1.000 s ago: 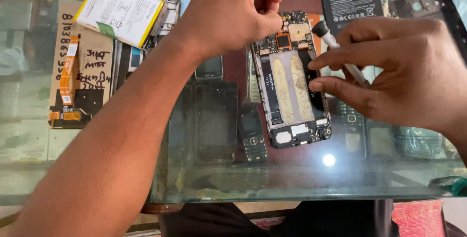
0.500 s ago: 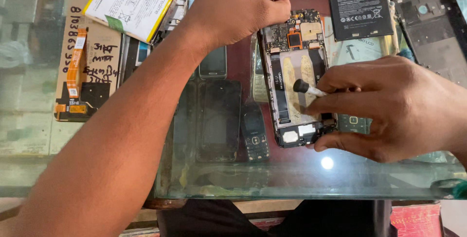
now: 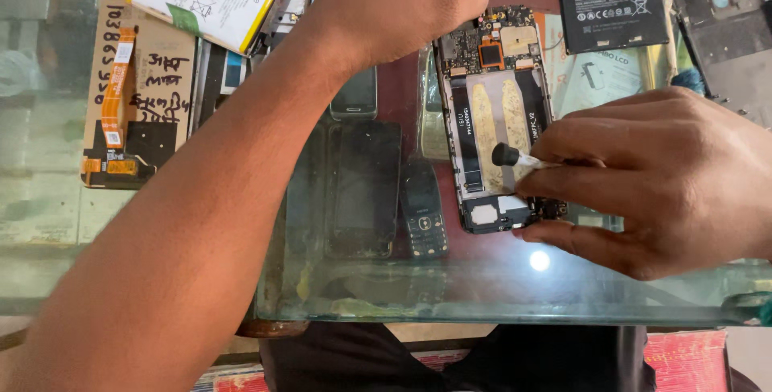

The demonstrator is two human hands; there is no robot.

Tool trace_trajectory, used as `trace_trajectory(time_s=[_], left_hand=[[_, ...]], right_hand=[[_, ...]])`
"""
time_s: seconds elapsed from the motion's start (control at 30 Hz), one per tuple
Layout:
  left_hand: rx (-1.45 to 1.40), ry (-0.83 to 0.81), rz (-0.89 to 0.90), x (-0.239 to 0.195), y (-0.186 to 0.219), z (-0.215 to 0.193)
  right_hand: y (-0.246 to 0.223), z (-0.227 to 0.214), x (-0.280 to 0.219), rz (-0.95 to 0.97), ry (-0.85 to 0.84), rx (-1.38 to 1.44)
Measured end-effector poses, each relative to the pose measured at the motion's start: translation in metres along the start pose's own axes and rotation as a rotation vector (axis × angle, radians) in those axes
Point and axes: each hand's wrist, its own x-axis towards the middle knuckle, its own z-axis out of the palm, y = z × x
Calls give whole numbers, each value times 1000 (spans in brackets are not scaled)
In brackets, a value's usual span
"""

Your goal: The person uses a small screwdriver to remove screws from a disassembled smartphone chassis on a glass table. They lift and set aside the motherboard and other internal components, then continue unscrewing and handling parts of the phone frame.

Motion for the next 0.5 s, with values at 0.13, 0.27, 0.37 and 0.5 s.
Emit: trace_trajectory(time_s=[0.13, 0.27, 0.37, 0.5], left_hand=[[-21, -101, 112, -2, 3, -1], [-12, -187, 69, -2, 7, -5], [4, -208, 11, -2, 11, -5], [17, -208, -8, -3, 9, -4]], right_hand=[[-2, 2, 1, 20, 0, 2], [-3, 5, 5, 111, -36, 17], [-4, 6, 7, 143, -52, -2], [-4, 6, 6, 211, -127, 16]])
